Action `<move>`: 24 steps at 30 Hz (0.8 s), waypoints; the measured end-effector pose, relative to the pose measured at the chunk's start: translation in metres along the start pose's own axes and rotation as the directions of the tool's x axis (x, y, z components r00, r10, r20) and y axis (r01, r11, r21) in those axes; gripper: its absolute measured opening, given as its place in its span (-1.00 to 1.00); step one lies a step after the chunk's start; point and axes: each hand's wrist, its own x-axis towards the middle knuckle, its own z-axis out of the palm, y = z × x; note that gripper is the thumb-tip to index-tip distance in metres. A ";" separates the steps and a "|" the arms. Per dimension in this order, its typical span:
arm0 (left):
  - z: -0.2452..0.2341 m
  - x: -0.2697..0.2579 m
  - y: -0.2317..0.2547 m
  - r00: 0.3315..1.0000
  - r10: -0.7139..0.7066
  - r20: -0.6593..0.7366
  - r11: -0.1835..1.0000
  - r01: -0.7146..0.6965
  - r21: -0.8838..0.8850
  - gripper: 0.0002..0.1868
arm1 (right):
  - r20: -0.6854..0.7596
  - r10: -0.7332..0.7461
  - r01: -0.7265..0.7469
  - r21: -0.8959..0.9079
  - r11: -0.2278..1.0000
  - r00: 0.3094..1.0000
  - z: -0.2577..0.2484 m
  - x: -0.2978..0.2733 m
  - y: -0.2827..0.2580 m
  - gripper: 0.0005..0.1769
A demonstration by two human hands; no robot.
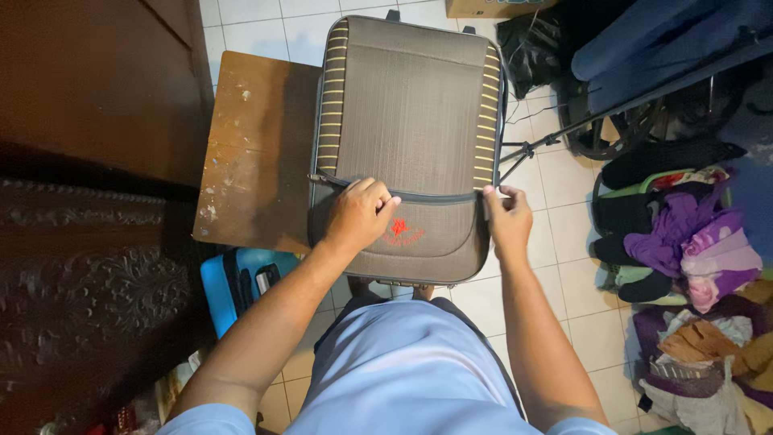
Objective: The person folds a yellow shirt and places it into a brown suitcase, then zips it closed. They then open a yellow lunchbox and pack several folded shirts inside before closing it.
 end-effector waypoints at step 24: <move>-0.018 -0.021 -0.013 0.982 -0.114 -0.151 0.988 0.096 -0.120 -0.84 | 0.215 0.032 -0.055 0.106 0.993 0.976 -0.005 0.022 0.035 -0.63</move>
